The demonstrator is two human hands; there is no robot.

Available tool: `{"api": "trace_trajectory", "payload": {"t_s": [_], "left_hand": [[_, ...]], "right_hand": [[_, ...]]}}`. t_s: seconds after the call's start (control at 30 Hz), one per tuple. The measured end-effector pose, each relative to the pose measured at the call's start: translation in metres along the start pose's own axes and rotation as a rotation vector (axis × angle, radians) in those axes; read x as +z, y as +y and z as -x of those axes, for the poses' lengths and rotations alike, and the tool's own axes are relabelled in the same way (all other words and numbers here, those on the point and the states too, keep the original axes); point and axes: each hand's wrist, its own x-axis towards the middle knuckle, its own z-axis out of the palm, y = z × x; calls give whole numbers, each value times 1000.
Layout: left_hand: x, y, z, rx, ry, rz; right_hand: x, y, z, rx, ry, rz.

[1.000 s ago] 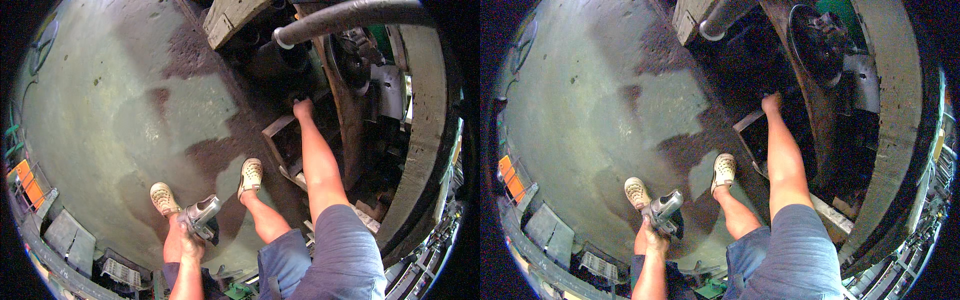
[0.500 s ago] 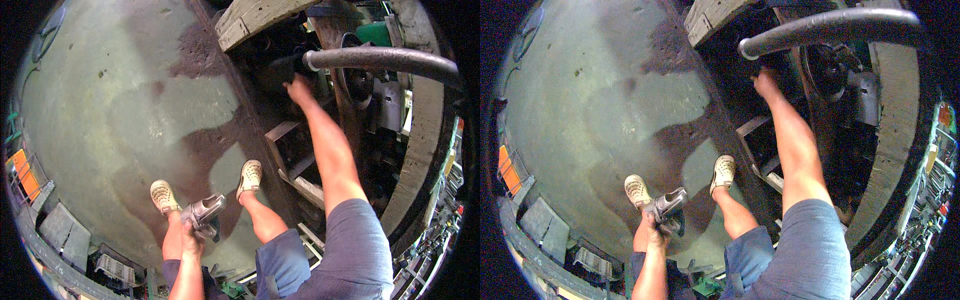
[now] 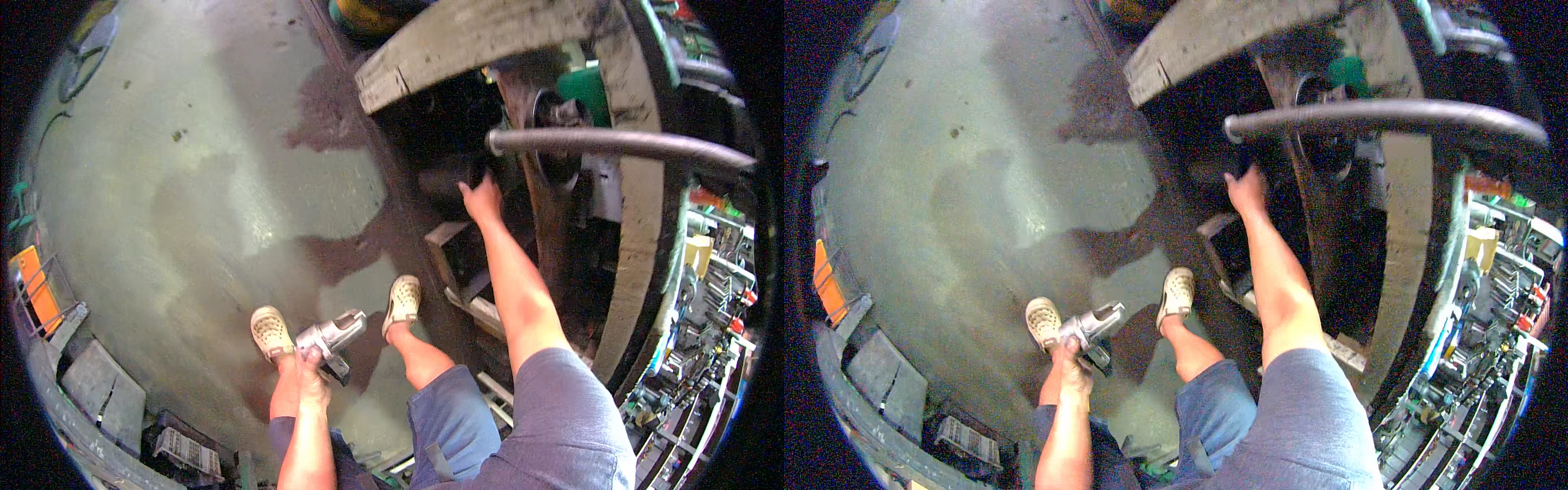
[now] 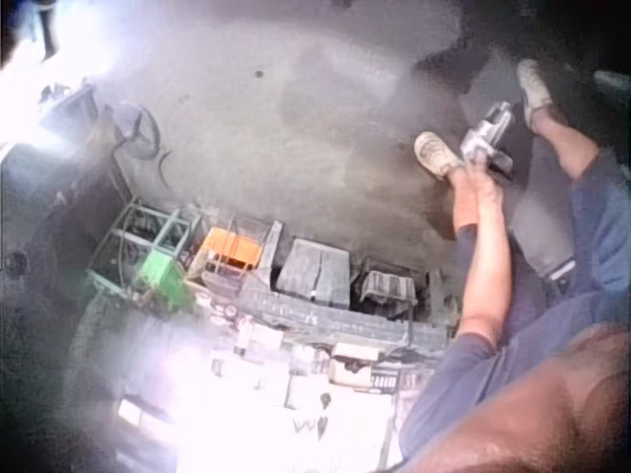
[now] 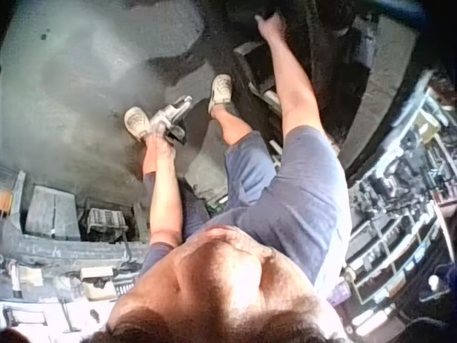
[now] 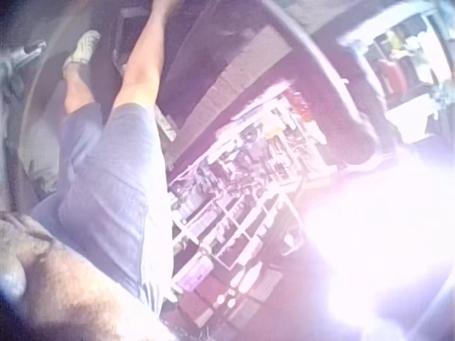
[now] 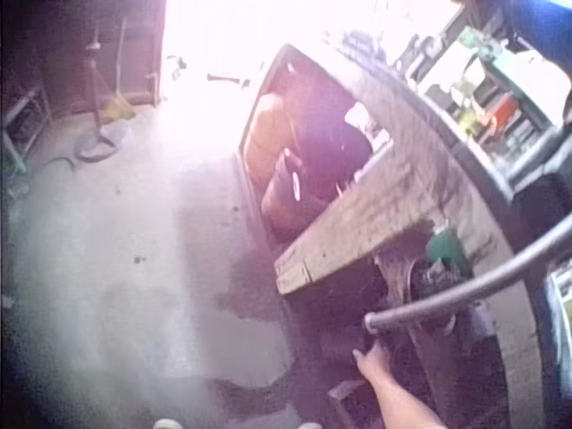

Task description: The person assembles a small electric motor on a workbench. They place a bearing into the motor housing, insert the rotor, and fit the end cap, using a screwdriver to tighten screws. The person also wipes parts with a cloth and briefly interacts with another person in the workshop.

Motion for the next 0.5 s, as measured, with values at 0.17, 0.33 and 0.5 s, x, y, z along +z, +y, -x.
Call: {"api": "trace_trajectory", "payload": {"t_s": [0.17, 0.33, 0.5], "left_hand": [[-15, 7, -16, 38, 34, 6], [-13, 23, -26, -16, 229, 23], [3, 43, -7, 91, 186, 174]], "right_hand": [[-25, -2, -3, -343, 99, 213], [9, -19, -116, -303, 157, 379], [43, -15, -253, -570, 266, 634]]}}
